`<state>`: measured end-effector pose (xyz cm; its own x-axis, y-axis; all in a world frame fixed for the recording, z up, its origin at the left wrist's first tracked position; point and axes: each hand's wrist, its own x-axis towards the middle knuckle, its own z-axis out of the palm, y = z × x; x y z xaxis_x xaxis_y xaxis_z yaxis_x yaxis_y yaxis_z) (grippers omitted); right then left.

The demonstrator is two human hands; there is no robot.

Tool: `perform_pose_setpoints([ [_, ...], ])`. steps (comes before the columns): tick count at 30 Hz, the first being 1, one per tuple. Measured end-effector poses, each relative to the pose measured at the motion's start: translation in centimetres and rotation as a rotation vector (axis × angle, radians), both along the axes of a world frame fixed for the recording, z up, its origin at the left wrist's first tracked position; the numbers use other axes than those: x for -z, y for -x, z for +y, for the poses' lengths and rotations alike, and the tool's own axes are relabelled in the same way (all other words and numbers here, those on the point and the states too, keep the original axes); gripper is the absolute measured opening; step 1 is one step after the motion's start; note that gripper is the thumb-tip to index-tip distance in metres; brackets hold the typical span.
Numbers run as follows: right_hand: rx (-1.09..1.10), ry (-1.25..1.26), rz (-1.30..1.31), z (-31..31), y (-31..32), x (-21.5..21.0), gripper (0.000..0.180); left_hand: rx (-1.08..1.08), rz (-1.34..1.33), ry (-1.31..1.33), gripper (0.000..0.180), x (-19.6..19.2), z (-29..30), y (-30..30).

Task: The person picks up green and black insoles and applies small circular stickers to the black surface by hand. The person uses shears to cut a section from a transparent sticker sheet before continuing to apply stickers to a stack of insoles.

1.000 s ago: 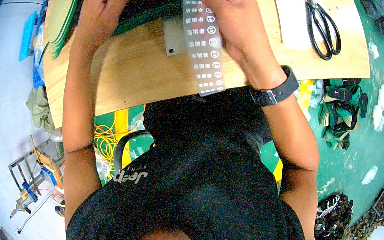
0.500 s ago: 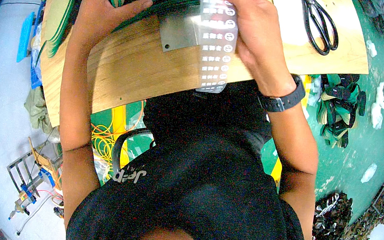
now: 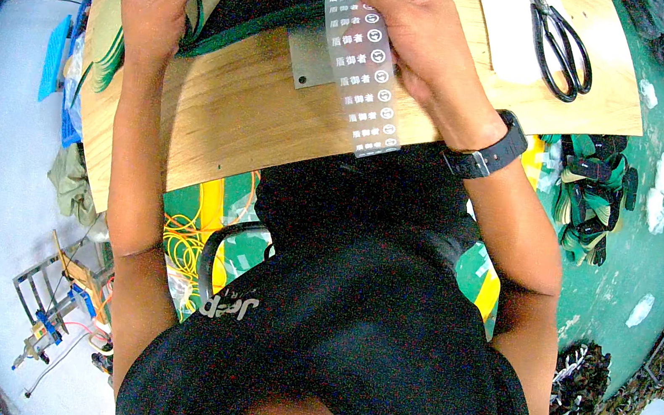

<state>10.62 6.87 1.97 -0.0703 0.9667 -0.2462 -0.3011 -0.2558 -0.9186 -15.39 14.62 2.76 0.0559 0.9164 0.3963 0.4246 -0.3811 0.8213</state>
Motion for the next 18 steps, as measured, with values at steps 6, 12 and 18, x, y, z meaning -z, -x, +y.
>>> perform_pose_setpoints([
  [6,0.003,-0.010,-0.044,0.1,-0.2,0.3,0.017,-0.018,0.083,-0.013,0.022,-0.1,0.0,0.0],
  [12,-0.018,-0.006,-0.067,0.5,-0.3,0.4,0.018,-0.075,0.149,0.030,0.024,0.2,0.1,0.4],
  [18,0.106,0.011,-0.090,0.4,0.5,0.5,0.023,-0.137,0.208,0.000,0.027,0.2,-0.9,-1.0],
])
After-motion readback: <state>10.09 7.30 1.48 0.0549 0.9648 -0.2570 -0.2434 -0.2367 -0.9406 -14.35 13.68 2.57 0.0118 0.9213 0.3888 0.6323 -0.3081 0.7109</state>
